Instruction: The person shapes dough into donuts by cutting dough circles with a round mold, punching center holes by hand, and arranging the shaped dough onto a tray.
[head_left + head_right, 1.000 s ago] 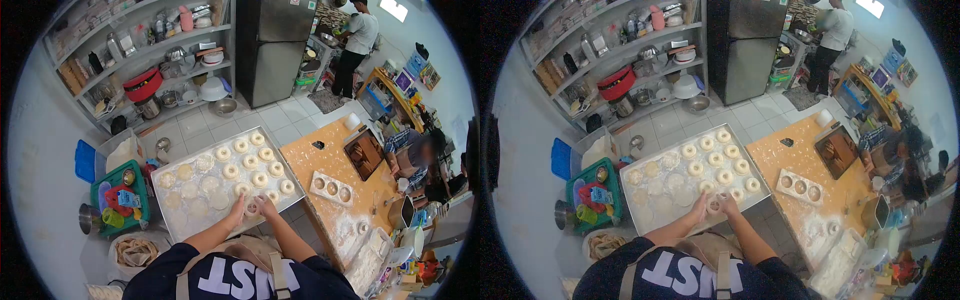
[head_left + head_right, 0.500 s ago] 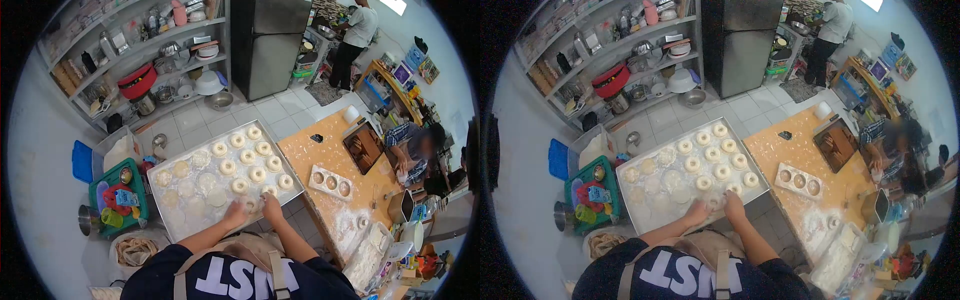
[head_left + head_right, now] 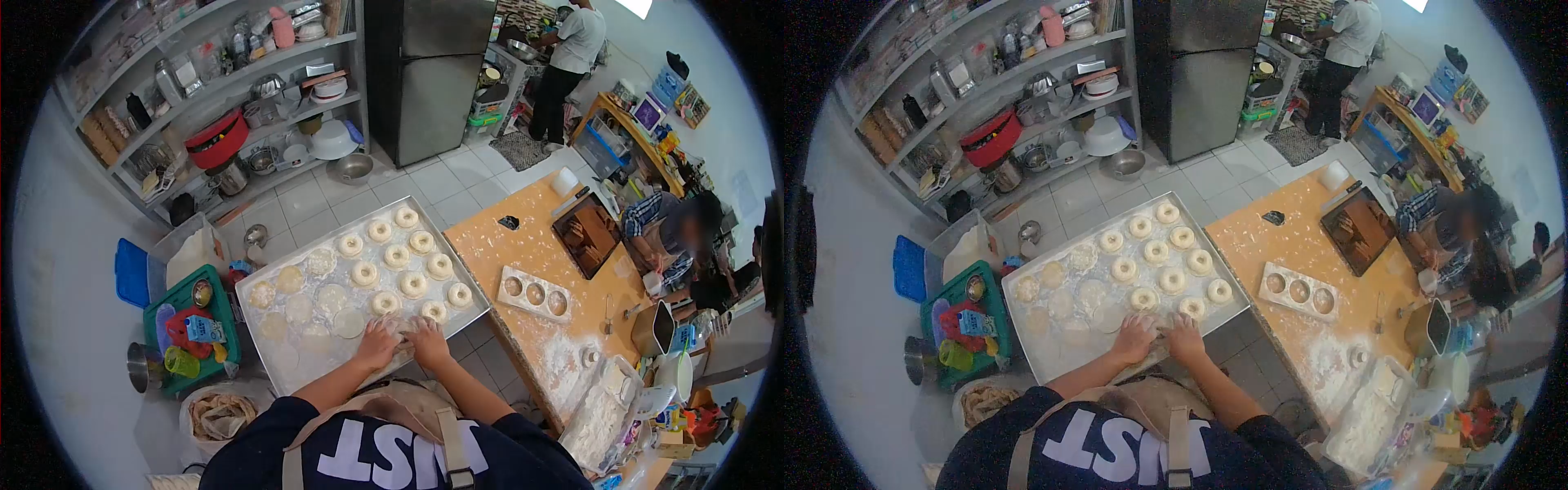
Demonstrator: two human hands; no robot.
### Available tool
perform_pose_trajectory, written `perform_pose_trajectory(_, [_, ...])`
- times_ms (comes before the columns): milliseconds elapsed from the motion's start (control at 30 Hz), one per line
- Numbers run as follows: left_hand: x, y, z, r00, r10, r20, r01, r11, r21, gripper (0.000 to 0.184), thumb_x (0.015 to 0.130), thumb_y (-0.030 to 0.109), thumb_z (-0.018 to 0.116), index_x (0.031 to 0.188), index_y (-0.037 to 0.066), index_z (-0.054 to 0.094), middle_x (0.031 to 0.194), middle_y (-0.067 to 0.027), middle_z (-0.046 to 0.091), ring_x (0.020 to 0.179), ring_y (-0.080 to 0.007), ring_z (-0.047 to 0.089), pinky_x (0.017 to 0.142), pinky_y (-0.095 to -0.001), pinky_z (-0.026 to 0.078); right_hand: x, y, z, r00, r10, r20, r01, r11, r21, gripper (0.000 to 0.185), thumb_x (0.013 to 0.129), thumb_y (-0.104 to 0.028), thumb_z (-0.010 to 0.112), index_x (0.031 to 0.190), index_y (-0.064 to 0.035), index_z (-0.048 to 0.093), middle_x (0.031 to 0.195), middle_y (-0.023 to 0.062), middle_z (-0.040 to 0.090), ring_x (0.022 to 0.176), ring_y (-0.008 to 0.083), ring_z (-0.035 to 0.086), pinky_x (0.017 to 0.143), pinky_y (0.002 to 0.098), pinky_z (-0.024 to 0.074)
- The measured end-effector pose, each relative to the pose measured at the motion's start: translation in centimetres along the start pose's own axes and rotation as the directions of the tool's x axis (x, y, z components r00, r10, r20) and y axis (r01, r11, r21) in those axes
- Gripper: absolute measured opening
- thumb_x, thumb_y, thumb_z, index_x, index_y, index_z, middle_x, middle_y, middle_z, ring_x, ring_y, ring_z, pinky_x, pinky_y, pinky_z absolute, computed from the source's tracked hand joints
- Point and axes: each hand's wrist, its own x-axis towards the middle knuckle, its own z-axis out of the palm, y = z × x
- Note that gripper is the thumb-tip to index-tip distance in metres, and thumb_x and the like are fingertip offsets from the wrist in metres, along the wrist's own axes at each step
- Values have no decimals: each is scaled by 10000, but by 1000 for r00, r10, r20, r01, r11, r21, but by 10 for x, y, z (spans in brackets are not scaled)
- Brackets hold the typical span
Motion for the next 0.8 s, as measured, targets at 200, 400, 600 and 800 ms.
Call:
perform_pose_trajectory(200, [-3, 5, -19, 994, 104, 33, -97, 983, -156, 640, 839, 365, 531, 1352, 25, 354, 1430, -151, 333, 1348, -345, 257, 1102, -504, 178, -9, 13, -36, 989, 148, -10, -147, 986, 74, 436, 717, -141, 669, 1145, -129, 586, 1268, 127, 485, 1151, 363, 459, 971, 459, 364])
perform_pose_trajectory(400, [-6, 8, -5, 944, 303, 130, -305, 952, -6, 827, 846, 618, 426, 1408, 29, 280, 1480, -146, 261, 1381, -317, 208, 1128, -475, 119, -64, 63, -65, 886, 394, -245, -311, 896, 316, 434, 727, -200, 730, 1115, -81, 575, 1165, 140, 546, 1095, 341, 493, 944, 449, 382])
perform_pose_trajectory(600, [1, 12, -15, 923, 305, 234, -309, 951, -19, 945, 774, 680, 457, 1418, 16, 261, 1482, -152, 256, 1382, -328, 202, 1120, -502, 111, -138, 96, -89, 697, 607, -381, -430, 780, 455, 362, 750, -165, 703, 1080, -73, 586, 1140, 138, 555, 1077, 346, 497, 938, 434, 390])
perform_pose_trajectory(800, [18, 13, -15, 946, 262, 190, -273, 961, 33, 985, 779, 714, 400, 1419, -17, 236, 1481, -188, 236, 1379, -389, 155, 1094, -573, 72, -251, 166, -97, 366, 710, -601, -523, 691, 498, 346, 780, -104, 657, 1103, -34, 555, 1115, 191, 552, 1061, 391, 493, 912, 440, 400])
